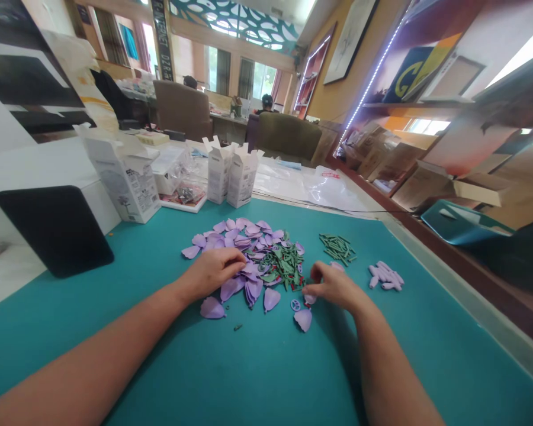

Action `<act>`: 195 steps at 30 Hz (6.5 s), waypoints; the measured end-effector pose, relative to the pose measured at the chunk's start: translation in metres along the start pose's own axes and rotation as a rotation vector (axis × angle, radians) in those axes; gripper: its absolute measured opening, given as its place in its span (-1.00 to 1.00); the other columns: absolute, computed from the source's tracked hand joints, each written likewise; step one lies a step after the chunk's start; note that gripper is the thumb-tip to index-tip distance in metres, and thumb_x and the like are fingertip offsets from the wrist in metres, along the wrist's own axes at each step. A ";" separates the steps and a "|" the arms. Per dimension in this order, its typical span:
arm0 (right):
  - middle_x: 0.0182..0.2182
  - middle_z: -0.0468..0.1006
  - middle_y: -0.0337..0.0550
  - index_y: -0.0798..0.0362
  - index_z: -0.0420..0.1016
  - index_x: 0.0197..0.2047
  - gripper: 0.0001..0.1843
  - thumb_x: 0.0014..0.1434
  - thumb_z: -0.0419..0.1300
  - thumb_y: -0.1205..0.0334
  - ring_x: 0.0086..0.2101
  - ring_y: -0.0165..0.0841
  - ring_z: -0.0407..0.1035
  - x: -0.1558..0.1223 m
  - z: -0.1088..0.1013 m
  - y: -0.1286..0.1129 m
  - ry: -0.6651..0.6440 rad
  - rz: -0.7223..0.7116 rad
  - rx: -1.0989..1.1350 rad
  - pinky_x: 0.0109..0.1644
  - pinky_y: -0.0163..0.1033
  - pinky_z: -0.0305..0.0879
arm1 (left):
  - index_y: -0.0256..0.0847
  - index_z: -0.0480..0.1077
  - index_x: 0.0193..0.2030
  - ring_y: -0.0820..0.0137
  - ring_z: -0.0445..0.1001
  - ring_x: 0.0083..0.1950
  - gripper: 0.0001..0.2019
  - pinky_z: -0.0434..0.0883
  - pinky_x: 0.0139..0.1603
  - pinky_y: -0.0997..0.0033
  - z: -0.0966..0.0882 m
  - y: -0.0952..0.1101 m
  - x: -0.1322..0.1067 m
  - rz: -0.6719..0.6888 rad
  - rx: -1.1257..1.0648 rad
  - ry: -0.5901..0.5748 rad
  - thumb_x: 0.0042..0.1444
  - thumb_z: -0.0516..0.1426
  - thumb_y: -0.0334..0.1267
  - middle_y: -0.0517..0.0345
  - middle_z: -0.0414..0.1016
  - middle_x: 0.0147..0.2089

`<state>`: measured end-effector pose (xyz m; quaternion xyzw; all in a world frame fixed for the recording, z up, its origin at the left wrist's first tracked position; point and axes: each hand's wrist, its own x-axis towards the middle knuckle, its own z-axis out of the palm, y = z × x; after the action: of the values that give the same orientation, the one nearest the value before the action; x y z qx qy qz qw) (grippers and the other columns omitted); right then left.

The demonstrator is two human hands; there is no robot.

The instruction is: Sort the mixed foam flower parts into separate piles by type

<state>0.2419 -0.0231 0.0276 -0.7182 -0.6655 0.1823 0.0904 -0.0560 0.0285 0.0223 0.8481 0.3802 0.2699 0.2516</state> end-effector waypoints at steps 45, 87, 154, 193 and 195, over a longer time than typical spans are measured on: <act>0.14 0.36 0.22 0.23 0.27 0.20 -0.49 0.28 -0.07 0.13 0.16 -0.12 0.19 0.089 0.113 -0.116 0.498 -0.212 0.145 0.19 -0.04 0.11 | -0.21 0.46 -0.30 0.38 0.44 -0.26 -0.81 0.32 -0.22 0.43 0.003 -0.002 -0.004 0.026 0.037 0.089 0.16 0.03 -0.27 0.14 0.54 -0.30; -0.22 0.48 -0.03 -0.03 0.60 -0.27 -0.80 0.20 0.12 0.29 -0.16 -0.17 0.21 0.071 0.077 -0.149 0.338 -0.524 -0.308 -0.13 -0.15 0.10 | -0.20 0.47 -0.39 0.42 0.40 -0.35 -0.83 0.24 -0.32 0.48 -0.015 -0.035 0.004 -0.228 -0.143 0.384 0.12 0.08 -0.23 0.21 0.50 -0.42; -0.29 0.56 -0.14 0.02 0.53 -0.23 -0.78 0.19 0.07 0.19 -0.24 -0.30 0.39 0.109 0.048 -0.160 0.240 -0.684 0.457 -0.10 -0.19 0.26 | -0.25 0.35 -0.18 0.61 0.27 -0.62 -0.74 0.18 -0.70 0.68 -0.021 -0.028 0.009 -0.692 -1.559 0.238 0.26 0.03 -0.07 0.16 0.42 -0.40; -0.21 0.54 -0.07 0.03 0.46 -0.37 -0.88 0.16 0.14 0.20 -0.14 -0.24 0.38 0.132 0.071 -0.156 0.321 -0.705 0.436 0.01 -0.10 0.25 | -0.23 0.31 -0.25 0.58 0.29 -0.65 -0.75 0.25 -0.69 0.60 -0.040 -0.041 0.007 -0.685 -1.491 0.609 0.31 -0.04 -0.12 0.21 0.40 -0.45; -0.27 0.54 -0.10 0.01 0.46 -0.35 -0.83 0.17 0.14 0.12 -0.19 -0.25 0.39 0.126 0.066 -0.161 0.310 -0.689 0.553 -0.09 -0.14 0.29 | -0.25 0.31 -0.25 0.55 0.33 -0.63 -0.73 0.27 -0.69 0.59 -0.039 -0.041 0.007 -0.698 -1.500 0.553 0.31 -0.04 -0.09 0.18 0.42 -0.43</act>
<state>0.0737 0.1102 0.0091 -0.4232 -0.7700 0.2028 0.4322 -0.0982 0.0663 0.0269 0.1977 0.3878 0.5527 0.7107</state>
